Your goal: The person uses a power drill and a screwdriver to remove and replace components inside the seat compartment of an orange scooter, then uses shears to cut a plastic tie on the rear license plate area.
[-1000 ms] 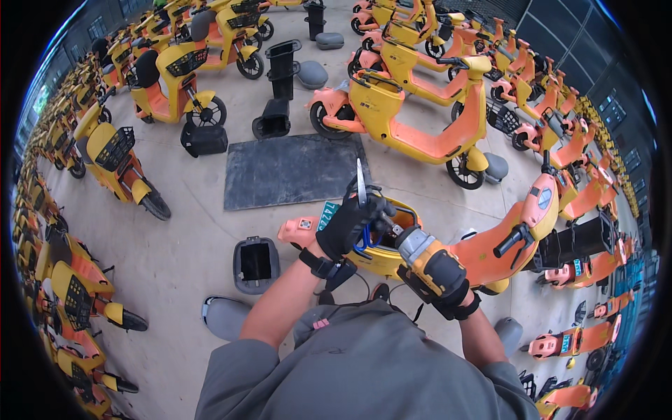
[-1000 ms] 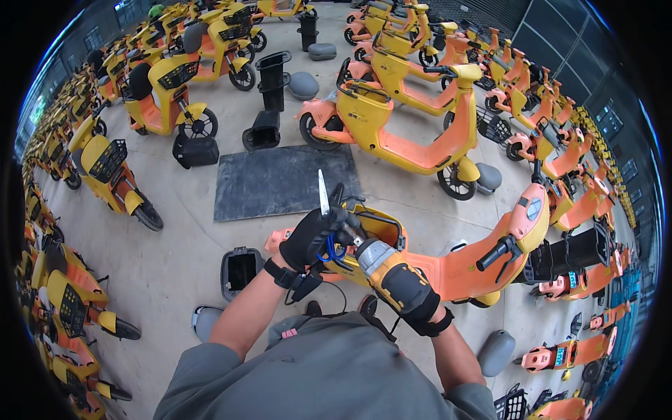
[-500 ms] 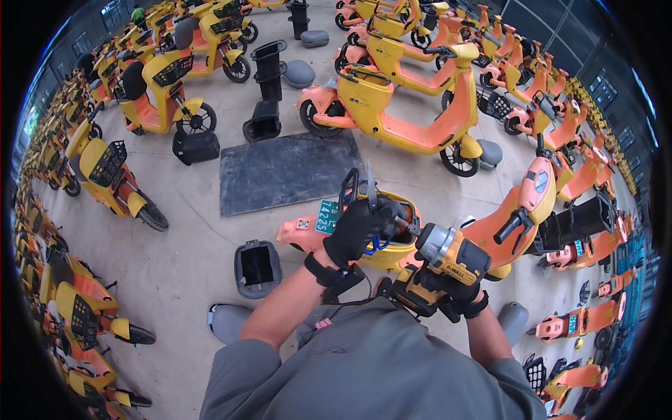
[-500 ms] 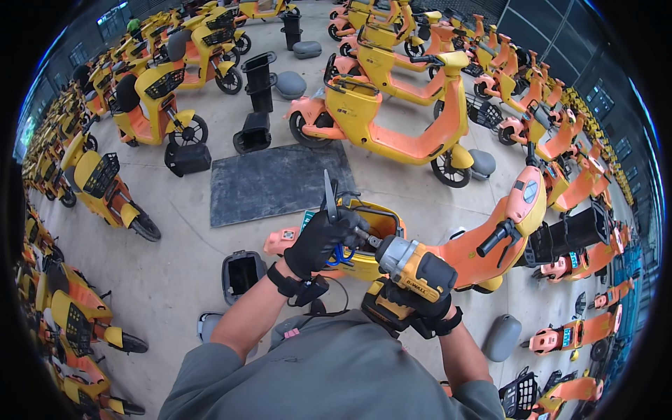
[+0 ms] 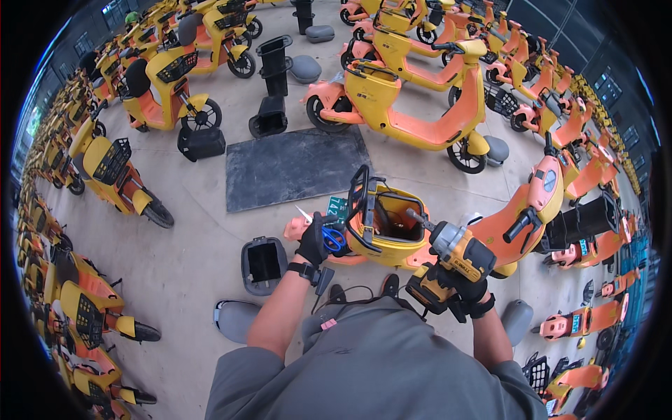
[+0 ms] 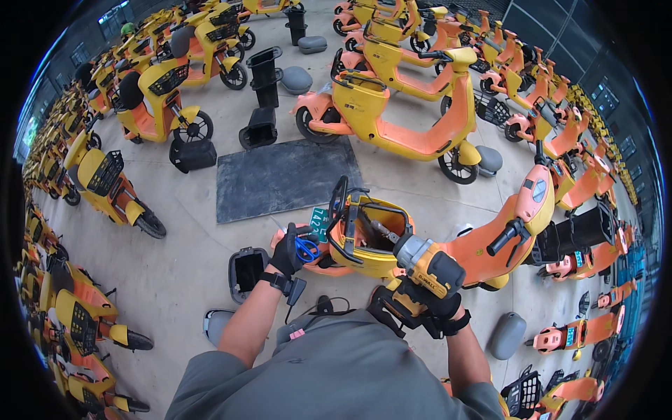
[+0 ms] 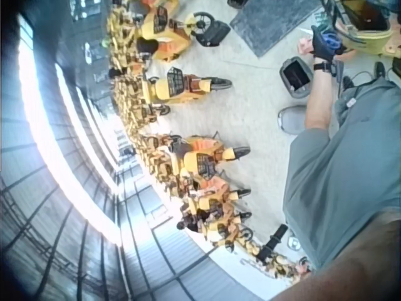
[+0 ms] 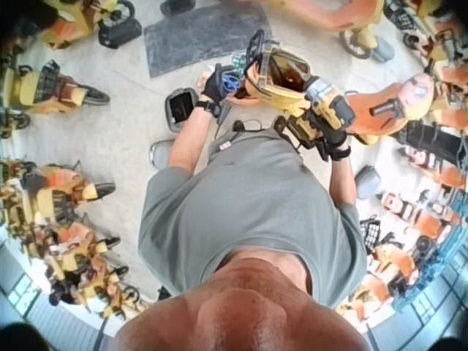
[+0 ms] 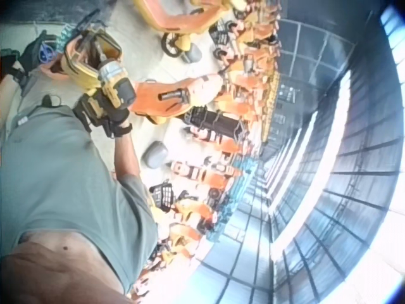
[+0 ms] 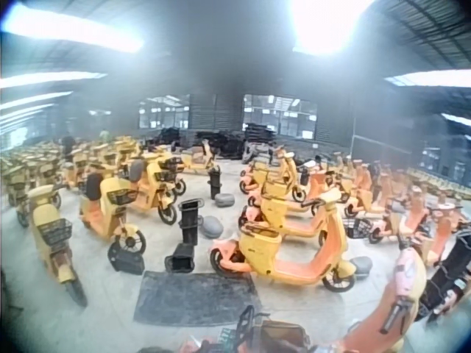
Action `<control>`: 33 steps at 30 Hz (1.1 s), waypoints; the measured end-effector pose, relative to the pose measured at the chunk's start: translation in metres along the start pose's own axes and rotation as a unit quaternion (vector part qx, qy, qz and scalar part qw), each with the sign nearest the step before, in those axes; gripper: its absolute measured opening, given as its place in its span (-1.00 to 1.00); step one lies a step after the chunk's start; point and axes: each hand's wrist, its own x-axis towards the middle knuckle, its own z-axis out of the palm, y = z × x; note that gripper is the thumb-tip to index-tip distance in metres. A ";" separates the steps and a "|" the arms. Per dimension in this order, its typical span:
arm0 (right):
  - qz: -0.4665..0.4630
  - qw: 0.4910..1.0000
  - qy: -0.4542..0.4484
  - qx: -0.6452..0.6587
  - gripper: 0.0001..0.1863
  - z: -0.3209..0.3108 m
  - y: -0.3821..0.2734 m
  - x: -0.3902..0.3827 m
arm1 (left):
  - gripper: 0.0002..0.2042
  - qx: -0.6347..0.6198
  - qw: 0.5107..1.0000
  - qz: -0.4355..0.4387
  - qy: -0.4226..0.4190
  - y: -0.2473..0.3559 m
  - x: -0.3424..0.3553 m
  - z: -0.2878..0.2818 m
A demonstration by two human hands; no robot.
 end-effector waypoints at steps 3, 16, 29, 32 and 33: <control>0.013 0.999 0.024 -0.016 -0.58 0.003 0.005 0.007 | -0.50 0.048 0.996 -0.056 0.059 -0.031 0.006 -0.056; 0.085 0.993 0.076 -0.013 -0.64 -0.007 0.028 -0.009 | -0.37 0.454 0.860 -0.084 0.216 -0.046 0.009 -0.086; 0.076 0.990 -0.019 -0.114 -0.71 -0.064 0.073 0.039 | -0.63 0.294 0.939 0.054 0.168 0.004 0.078 -0.017; 0.005 0.983 -0.053 -0.177 -0.65 -0.076 0.098 0.059 | -0.73 0.433 0.872 0.096 0.208 0.008 0.095 0.000; -0.018 0.975 -0.073 -0.208 -0.64 -0.078 0.105 0.062 | -0.76 0.503 0.828 0.115 0.218 0.007 0.101 -0.005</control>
